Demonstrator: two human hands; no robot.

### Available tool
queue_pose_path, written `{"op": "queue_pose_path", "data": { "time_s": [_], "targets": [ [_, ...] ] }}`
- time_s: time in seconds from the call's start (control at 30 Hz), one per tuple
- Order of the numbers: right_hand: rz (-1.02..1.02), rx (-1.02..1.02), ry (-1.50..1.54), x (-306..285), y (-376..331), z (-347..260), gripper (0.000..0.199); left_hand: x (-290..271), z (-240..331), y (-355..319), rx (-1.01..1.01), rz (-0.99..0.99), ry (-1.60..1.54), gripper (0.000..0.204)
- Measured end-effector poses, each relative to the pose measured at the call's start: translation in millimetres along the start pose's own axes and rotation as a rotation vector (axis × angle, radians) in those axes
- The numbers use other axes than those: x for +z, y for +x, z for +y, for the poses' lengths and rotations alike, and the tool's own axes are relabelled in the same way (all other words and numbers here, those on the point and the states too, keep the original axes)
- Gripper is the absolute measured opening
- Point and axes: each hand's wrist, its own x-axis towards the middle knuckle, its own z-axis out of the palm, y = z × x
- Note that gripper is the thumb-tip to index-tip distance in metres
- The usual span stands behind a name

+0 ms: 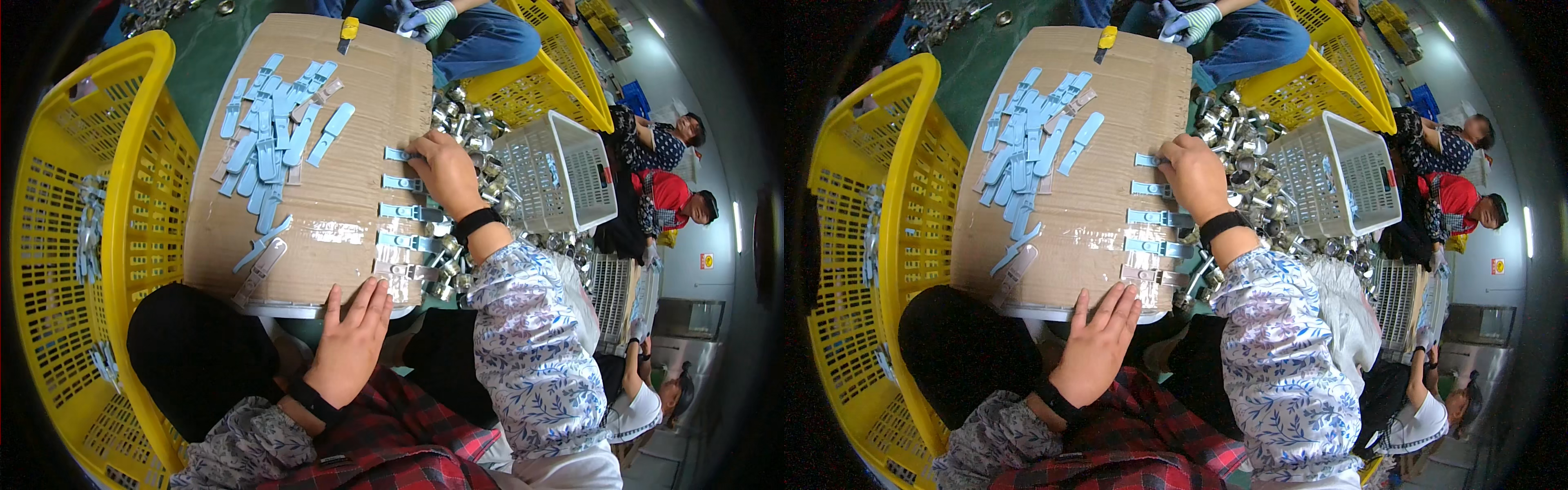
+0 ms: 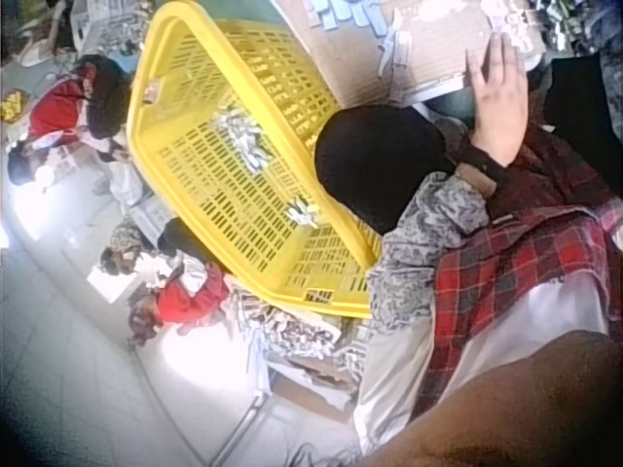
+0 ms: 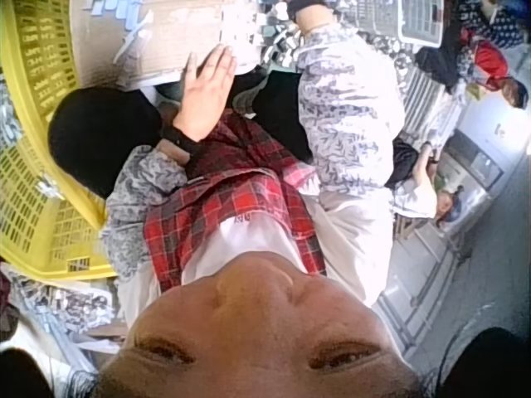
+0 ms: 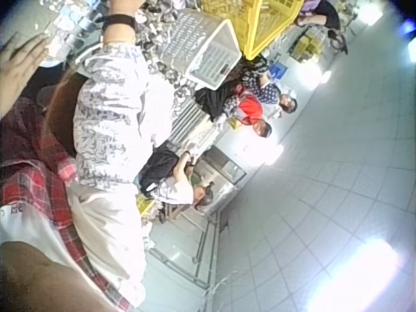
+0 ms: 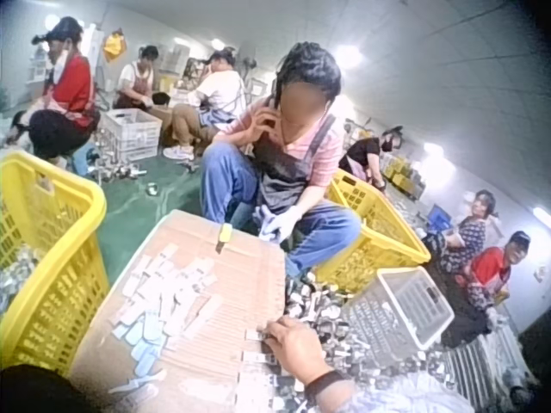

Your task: The person arranges blue plastic components on a cardboard surface, fits them onto metal lock cylinders by hand, and places the assembled locks into a yellow basket.

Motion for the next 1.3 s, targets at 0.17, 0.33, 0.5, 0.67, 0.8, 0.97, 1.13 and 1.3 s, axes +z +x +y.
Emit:
{"op": "queue_pose_path", "data": {
  "time_s": [0.17, 0.33, 0.5, 0.67, 0.8, 0.97, 1.13, 1.3],
  "targets": [
    [0.054, -0.050, -0.008, 6, -1, 5, 0.013, 1, 2, 0, -0.003, 0.021, -0.010, 0.051],
    [0.044, -0.086, -0.037, 4, 1, 5, 0.014, 9, 2, -2, -0.003, 0.080, -0.004, 0.051],
    [0.054, -0.068, -0.015, -8, 2, -12, 0.024, 19, 0, -3, -0.017, 0.159, -0.006, 0.047],
    [0.113, -0.265, -0.086, -9, 21, -49, 0.030, 21, 2, -6, -0.042, 0.172, 0.034, 0.046],
    [0.076, -0.441, -0.228, 7, 44, -68, 0.033, 20, 2, -4, -0.019, 0.169, 0.042, 0.046],
    [-0.054, -0.463, -0.236, 23, 54, -69, 0.026, 17, 2, -3, -0.014, 0.125, 0.036, 0.046],
    [-0.227, -0.413, -0.067, 11, 54, -64, 0.020, 14, 0, -3, -0.022, 0.119, 0.023, 0.046],
    [-0.186, -0.301, 0.262, 11, 43, -46, 0.018, 12, 1, -2, -0.020, 0.096, 0.035, 0.047]
  ]
}}
